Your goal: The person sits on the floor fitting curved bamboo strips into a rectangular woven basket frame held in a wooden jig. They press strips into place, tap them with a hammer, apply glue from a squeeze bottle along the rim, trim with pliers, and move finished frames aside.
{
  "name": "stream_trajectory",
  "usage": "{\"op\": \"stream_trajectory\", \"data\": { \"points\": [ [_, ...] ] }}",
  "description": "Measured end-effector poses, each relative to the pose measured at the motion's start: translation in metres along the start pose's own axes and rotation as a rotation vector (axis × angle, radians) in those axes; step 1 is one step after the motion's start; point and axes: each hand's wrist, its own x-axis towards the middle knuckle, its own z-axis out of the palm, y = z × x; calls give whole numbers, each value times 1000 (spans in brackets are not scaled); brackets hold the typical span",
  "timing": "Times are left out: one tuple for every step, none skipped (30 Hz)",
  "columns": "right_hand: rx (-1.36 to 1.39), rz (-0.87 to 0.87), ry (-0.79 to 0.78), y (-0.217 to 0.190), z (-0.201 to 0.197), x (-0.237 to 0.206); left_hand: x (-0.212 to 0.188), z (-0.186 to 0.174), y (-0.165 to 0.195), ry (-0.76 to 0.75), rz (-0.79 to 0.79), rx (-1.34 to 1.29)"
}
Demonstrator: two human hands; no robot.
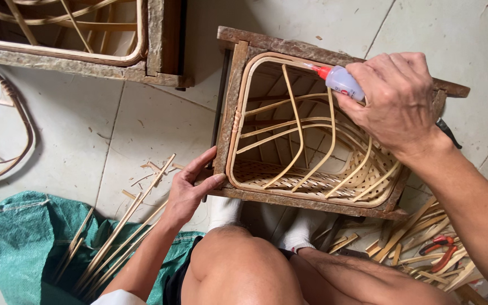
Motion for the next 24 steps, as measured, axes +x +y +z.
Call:
{"op": "stream_trajectory", "data": {
  "points": [
    [-6, 12, -3, 2, 0, -5, 0, 0, 1, 3, -22, -13],
    [-25, 7, -6, 3, 1, -8, -1, 1, 1, 5, -42, -25],
    [-45, 2, -7, 4, 2, -10, -1, 1, 2, 2, -33, -7],
    [-65, -4, -8, 4, 3, -12, -2, 2, 3, -1, -23, 11],
    [-64, 2, -8, 5, 3, -13, -3, 2, 3, -3, -13, 28],
    [-62, 9, -10, 5, 1, -14, -3, 3, 4, 6, -14, 25],
    [-61, 18, -14, 5, -1, -16, -4, 4, 4, 12, -17, 23],
    [-50, 36, -23, 6, -6, -19, -5, 4, 5, 16, -18, 20],
    [-39, 53, -32, 7, -12, -23, -6, 5, 5, 15, -18, 22],
    [-27, 70, -43, 8, -19, -28, -7, 5, 5, 14, -18, 24],
    [-33, 81, -18, 9, -25, -34, -7, 5, 5, 13, -17, 28],
    [-38, 91, 5, 11, -31, -41, -7, 6, 5, 3, -9, 14],
    [-43, 102, 30, 13, -35, -48, -8, 6, 5, -6, -1, 2],
    [-54, 103, 36, 15, -37, -54, -8, 6, 4, -15, 10, -10],
    [-64, 103, 43, 16, -36, -59, -8, 6, 3, -13, 9, -8],
    [-73, 102, 50, 18, -33, -63, -7, 6, 2, -11, 6, -6],
    [-76, 110, 38, 20, -29, -66, -7, 6, 1, -6, 5, -4],
    [-77, 117, 26, 22, -23, -68, -7, 5, 0, -1, -1, -11],
    [-78, 123, 12, 23, -17, -69, -7, 5, -2, 3, -8, -19],
    [-90, 114, 8, 25, -11, -70, -7, 4, -3, 6, -14, -28],
    [-103, 102, 5, 27, -7, -70, -7, 4, -4, 3, -5, -31],
    [-116, 89, 1, 28, -4, -71, -7, 3, -4, 2, 4, -35],
    [-106, 98, -2, 29, -3, -73, -7, 3, -5, 0, 13, -40],
    [-97, 108, -4, 30, -4, -76, -7, 3, -5, 11, -2, -39]
  ]
}}
